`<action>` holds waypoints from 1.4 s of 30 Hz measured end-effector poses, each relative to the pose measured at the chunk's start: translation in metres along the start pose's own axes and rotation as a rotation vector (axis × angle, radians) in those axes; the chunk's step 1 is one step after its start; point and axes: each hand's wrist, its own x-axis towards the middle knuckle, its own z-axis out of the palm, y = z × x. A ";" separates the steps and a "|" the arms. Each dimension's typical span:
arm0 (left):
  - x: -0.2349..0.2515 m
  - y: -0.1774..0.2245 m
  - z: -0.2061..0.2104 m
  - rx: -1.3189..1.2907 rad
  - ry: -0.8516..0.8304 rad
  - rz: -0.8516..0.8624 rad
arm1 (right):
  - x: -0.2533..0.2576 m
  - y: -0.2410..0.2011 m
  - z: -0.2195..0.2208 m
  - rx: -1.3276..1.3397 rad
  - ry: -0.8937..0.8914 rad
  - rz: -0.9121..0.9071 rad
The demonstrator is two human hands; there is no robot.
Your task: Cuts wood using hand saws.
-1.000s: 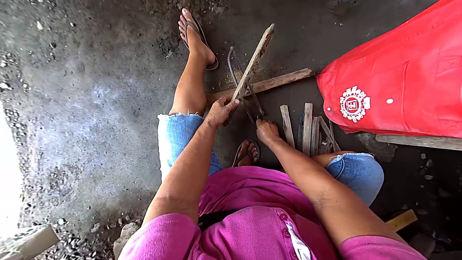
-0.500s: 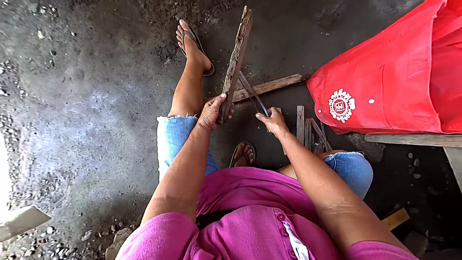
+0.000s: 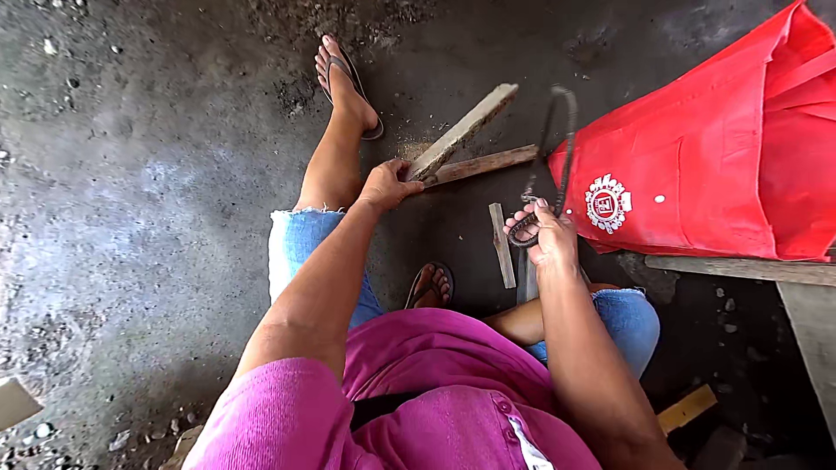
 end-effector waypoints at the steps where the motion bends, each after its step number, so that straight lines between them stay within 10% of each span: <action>1: 0.008 -0.001 0.000 0.109 0.001 0.030 | -0.002 -0.001 -0.003 0.003 0.008 -0.077; 7: 0.031 -0.012 0.020 0.483 0.068 0.071 | -0.007 -0.002 -0.002 -0.115 -0.088 -0.268; 18: 0.036 -0.043 0.029 0.174 0.074 -0.125 | -0.011 0.059 0.038 -0.959 -0.319 -0.137; 30: 0.035 -0.042 0.009 -1.081 0.495 -0.329 | -0.004 0.067 0.036 -1.200 -0.374 -0.090; 37: 0.021 -0.038 0.038 0.083 0.146 -0.110 | -0.016 0.062 0.040 -1.462 -0.368 -0.228; 42: 0.025 -0.037 0.048 0.225 0.112 -0.122 | -0.020 0.057 0.041 -1.565 -0.415 -0.216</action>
